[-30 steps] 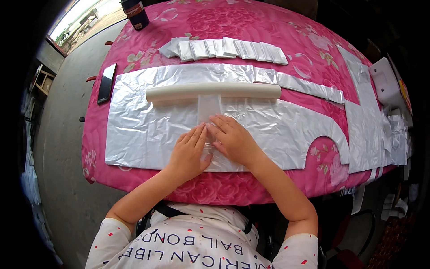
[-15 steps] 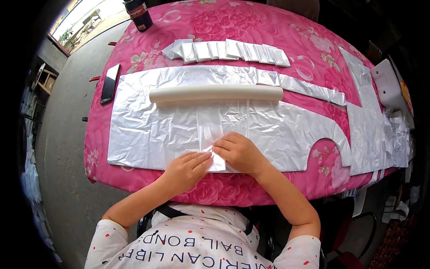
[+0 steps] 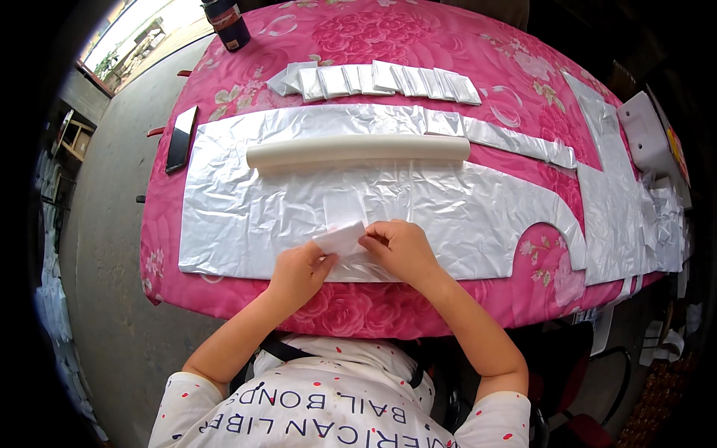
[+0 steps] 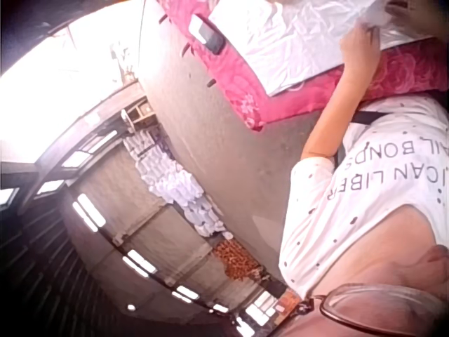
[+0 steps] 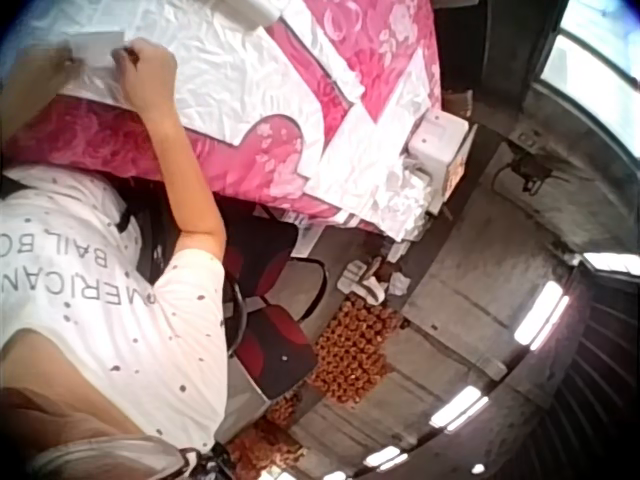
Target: The person repeatedly unrolls a roll of white plastic sheeting, tears off a piece, and folds it into a small square. The folded pieces are stacked on a pink floral tablecloth.
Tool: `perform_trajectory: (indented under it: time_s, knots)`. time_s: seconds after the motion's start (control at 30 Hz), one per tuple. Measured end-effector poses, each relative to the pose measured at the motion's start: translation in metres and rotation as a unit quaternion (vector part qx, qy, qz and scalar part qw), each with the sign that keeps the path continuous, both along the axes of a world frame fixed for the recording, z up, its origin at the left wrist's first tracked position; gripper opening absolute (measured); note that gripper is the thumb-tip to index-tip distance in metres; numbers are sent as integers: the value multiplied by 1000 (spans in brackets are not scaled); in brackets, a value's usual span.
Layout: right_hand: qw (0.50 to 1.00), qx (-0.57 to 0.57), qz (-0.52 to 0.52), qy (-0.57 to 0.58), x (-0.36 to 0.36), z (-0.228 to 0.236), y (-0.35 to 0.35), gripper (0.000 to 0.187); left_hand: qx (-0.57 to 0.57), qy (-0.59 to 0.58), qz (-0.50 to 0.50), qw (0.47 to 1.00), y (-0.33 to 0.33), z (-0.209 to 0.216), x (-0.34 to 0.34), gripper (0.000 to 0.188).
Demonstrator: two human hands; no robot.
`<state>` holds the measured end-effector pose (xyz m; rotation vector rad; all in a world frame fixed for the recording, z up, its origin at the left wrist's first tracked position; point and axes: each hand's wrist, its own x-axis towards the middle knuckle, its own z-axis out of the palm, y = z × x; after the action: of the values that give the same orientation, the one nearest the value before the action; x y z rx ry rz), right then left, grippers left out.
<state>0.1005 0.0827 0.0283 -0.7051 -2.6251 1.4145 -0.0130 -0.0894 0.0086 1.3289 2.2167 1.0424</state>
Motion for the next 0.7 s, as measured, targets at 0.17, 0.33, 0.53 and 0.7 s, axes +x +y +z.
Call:
perform_trajectory:
  time_s: [0.17,0.33,0.53,0.7]
  knots:
    - [997,-9,-43,-58,-21,2,4,23,-37,-80,72,993,17,7,-13,57]
    - [995,-6,-43,-95,-26,-6,11,23,-36,-184,120,975,23,15,-19,64]
    - [980,-77,-53,-175,-34,11,11,23,95,39,34,994,10,8,-18,49]
    - [985,-54,-57,-153,-32,7,10,22,76,202,-80,973,25,5,-4,55]
